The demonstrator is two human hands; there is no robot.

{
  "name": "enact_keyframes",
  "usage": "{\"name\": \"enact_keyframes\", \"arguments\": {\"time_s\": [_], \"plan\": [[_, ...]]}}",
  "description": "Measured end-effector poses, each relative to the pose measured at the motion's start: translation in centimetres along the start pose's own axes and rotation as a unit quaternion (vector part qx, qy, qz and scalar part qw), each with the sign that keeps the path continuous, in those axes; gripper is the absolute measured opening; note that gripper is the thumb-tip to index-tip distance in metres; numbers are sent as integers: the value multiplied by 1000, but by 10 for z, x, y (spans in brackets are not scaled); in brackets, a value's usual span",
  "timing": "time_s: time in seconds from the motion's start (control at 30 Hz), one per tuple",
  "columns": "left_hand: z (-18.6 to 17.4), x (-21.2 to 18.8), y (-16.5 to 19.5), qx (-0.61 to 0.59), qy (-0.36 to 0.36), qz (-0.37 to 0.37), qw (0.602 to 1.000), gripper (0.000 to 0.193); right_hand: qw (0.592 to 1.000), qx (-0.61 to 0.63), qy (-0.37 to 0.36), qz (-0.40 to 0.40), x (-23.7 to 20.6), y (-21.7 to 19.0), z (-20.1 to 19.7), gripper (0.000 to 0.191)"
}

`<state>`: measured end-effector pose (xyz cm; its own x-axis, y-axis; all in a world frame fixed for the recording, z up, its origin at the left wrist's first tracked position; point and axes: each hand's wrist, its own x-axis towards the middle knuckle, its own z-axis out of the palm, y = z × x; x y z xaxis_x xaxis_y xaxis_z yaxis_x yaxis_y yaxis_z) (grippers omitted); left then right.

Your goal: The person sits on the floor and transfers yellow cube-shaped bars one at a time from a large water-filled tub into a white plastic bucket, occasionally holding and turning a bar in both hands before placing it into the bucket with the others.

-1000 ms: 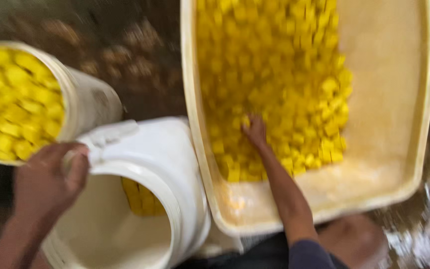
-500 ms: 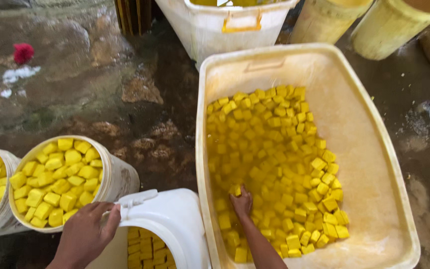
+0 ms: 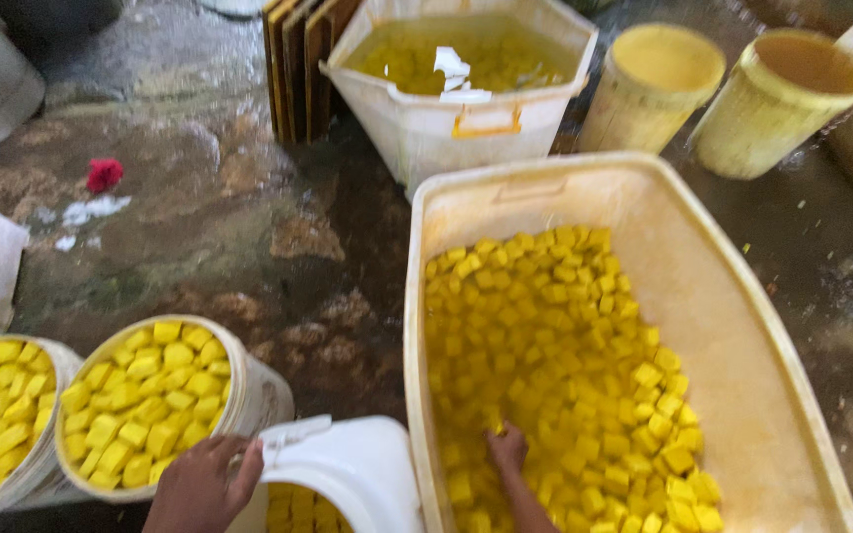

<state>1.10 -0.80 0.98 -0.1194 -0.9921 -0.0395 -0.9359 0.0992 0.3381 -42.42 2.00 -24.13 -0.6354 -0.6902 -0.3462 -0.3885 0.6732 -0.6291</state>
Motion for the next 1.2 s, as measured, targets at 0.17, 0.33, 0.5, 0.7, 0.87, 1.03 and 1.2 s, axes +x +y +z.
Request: {"name": "enact_keyframes", "arguments": {"time_s": [0.17,0.33,0.5,0.7,0.87,1.03,1.2], "plan": [[-5,-14,11,4,-33,-32,999,38,976,124,-72,-166,26,30,-29,63],[-6,-30,20,9,-23,47,999,29,987,43,-98,-120,29,74,-34,63],[3,-25,24,69,-31,72,995,22,979,123,-154,-49,20,85,-16,43],[16,-38,18,30,-36,80,996,24,988,81,-89,-98,-1,102,-15,42],[21,-42,0,44,-38,81,995,24,982,139,-119,-43,-6,101,-11,64],[14,-45,0,17,-20,90,996,24,989,99,-95,-49,-25,93,4,62],[-3,-35,16,34,-24,74,996,25,963,255,-72,-48,-34,89,10,89]]}}
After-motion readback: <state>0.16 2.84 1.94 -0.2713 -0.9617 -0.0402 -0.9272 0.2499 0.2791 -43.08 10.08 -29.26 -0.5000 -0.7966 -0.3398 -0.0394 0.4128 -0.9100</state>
